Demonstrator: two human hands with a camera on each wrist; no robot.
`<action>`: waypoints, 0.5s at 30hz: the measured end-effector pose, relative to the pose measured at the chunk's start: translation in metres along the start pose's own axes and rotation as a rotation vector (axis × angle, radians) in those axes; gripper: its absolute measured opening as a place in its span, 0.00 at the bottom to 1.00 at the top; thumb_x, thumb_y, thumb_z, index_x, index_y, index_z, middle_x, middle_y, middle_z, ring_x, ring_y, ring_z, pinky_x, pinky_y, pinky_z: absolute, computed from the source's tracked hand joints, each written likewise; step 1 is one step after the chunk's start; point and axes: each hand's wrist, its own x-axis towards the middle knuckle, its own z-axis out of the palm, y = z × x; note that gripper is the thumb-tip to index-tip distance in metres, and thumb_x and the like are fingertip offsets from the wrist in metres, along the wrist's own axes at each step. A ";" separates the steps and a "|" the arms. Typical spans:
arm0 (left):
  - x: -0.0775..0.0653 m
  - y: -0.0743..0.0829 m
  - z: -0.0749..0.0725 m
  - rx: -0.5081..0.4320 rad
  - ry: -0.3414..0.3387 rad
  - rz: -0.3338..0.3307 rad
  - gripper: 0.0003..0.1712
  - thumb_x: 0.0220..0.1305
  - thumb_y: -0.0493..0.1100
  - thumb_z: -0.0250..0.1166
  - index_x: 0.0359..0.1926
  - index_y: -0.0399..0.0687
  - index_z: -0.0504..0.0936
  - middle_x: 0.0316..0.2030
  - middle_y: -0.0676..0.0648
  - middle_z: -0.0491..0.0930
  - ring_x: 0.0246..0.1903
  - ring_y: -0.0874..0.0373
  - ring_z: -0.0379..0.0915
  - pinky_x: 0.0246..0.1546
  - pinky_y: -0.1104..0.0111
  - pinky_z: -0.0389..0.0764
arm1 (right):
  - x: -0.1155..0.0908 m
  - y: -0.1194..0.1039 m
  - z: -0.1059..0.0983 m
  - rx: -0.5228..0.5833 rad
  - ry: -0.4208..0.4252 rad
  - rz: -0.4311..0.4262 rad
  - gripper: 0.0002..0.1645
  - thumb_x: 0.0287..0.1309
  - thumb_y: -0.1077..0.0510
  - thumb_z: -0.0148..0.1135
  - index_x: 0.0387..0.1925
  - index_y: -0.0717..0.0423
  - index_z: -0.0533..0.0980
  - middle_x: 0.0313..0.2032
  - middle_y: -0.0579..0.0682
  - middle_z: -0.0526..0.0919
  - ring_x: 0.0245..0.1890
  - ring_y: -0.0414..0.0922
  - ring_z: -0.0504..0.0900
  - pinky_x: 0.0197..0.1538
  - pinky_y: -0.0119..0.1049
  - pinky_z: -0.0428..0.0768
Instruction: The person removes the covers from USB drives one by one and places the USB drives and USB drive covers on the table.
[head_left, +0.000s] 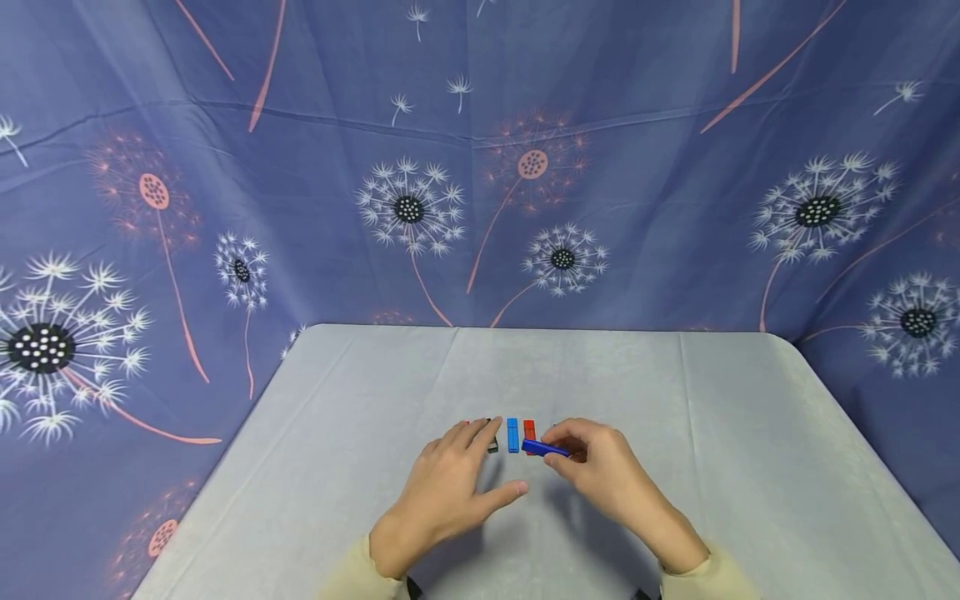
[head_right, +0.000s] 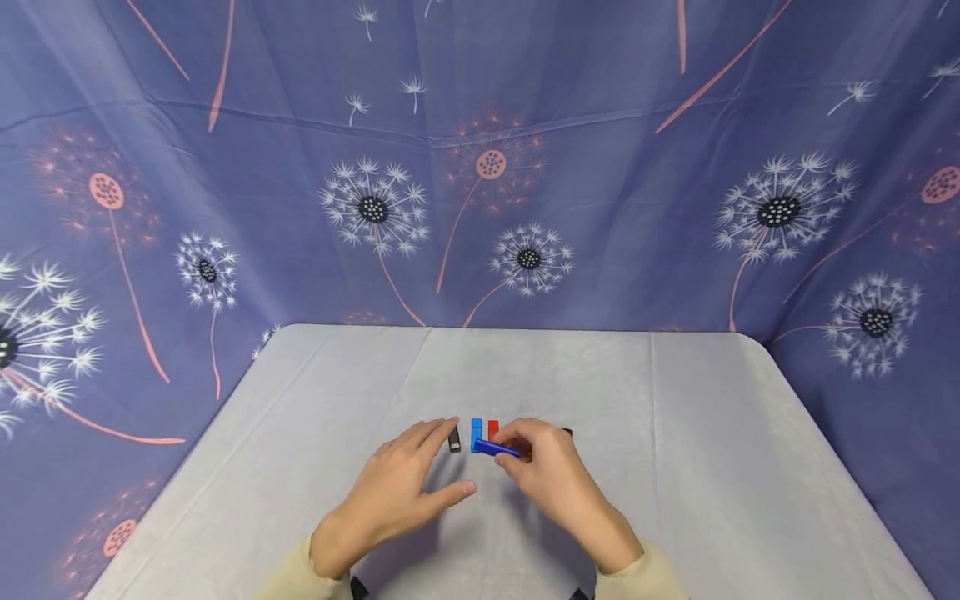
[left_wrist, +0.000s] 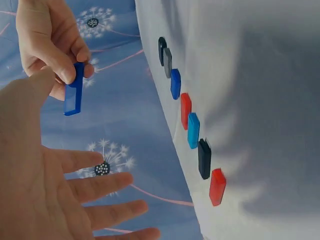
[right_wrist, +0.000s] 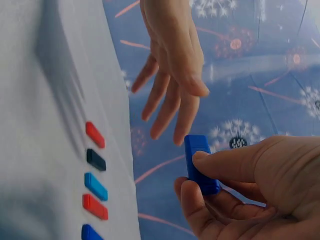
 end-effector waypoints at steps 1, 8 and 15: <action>0.000 -0.001 -0.001 -0.002 0.010 0.010 0.48 0.66 0.78 0.55 0.75 0.54 0.69 0.68 0.46 0.76 0.67 0.42 0.73 0.57 0.43 0.80 | 0.000 -0.002 0.001 0.003 -0.007 -0.018 0.10 0.57 0.68 0.73 0.38 0.52 0.85 0.37 0.46 0.89 0.35 0.38 0.84 0.41 0.31 0.84; 0.000 0.000 -0.002 -0.042 0.083 0.103 0.37 0.75 0.70 0.52 0.70 0.51 0.76 0.64 0.48 0.80 0.64 0.49 0.77 0.57 0.49 0.82 | -0.004 -0.009 0.005 0.008 -0.049 -0.085 0.11 0.58 0.67 0.73 0.39 0.50 0.85 0.38 0.44 0.87 0.36 0.35 0.84 0.41 0.30 0.84; 0.002 0.004 0.003 -0.090 0.155 0.240 0.21 0.76 0.57 0.60 0.57 0.50 0.84 0.54 0.51 0.86 0.56 0.56 0.82 0.56 0.59 0.84 | -0.006 -0.013 0.007 0.013 -0.087 -0.144 0.09 0.60 0.65 0.73 0.39 0.49 0.86 0.39 0.43 0.86 0.37 0.35 0.85 0.40 0.29 0.85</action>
